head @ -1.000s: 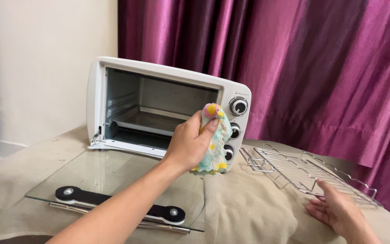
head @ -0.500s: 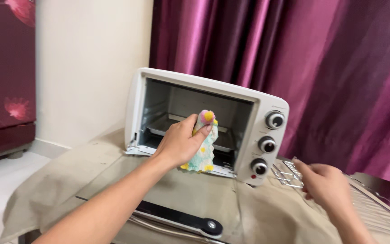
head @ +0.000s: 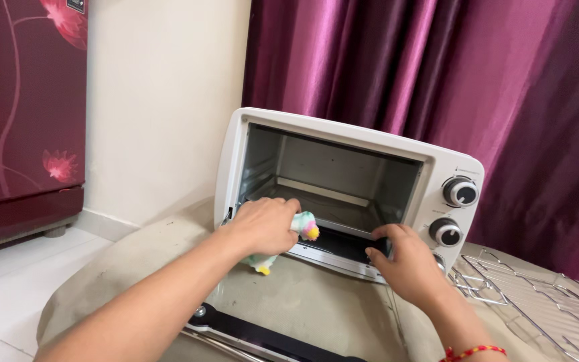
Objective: The person wipes down the metal rack and a baking tray from a toaster oven using a cloth.
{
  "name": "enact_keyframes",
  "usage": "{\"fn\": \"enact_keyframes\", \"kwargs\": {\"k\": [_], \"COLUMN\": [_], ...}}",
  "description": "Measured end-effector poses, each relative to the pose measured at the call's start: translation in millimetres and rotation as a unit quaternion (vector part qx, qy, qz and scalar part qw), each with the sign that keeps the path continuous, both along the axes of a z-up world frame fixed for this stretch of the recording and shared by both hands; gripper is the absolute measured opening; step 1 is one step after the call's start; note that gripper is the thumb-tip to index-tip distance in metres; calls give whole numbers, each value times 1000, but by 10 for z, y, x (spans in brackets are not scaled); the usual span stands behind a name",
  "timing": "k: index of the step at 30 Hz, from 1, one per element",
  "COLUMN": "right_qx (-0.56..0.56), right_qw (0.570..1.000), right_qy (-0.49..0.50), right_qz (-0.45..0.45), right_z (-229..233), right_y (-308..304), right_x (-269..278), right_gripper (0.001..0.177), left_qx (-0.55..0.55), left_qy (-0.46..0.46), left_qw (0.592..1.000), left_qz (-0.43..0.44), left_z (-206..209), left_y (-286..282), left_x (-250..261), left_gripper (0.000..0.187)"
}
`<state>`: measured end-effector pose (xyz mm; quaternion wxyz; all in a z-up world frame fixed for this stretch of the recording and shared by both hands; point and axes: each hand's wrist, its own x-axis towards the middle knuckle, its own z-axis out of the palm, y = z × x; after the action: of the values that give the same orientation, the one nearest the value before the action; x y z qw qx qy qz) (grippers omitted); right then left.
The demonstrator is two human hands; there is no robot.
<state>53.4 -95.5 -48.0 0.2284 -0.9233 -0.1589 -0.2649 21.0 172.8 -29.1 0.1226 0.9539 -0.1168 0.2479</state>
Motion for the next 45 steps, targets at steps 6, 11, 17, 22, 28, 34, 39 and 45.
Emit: {"fn": "enact_keyframes", "kwargs": {"k": [6,11,17,22,28,34,39,45], "right_qx": [-80,-137,-127,-81,-43,-48,-46,-49], "right_qw": [991,989,985,987,993,991,992,991], "right_qy": [-73,-38,-110,-128,-105,-112,-96,-98], "right_qz": [84,39,49,49,32,57,72,80], "right_z": [-183,-219,-229,-182,-94,-75,-17,37], "right_y": [28,102,141,110,149,92,54,-12], "right_x": [375,411,393,188,-194,-523,-919,-1414], "right_gripper": [72,75,60,27,20,13,12,17], "left_qx": [56,81,96,97,45,133,216,236], "left_qy": [-37,-78,-177,-276,-411,-216,-195,-241], "left_qw": [998,993,979,954,903,952,938,919], "left_qz": [-2,-20,-34,-61,-120,-173,-185,-203], "left_z": [-90,-156,-153,-138,-132,-201,-164,-151], "left_y": [-97,-193,-345,-397,-404,-406,-335,-385], "left_x": [161,192,128,29,-163,-307,-517,-928], "left_gripper": [52,46,44,61,68,61,48,36]}}
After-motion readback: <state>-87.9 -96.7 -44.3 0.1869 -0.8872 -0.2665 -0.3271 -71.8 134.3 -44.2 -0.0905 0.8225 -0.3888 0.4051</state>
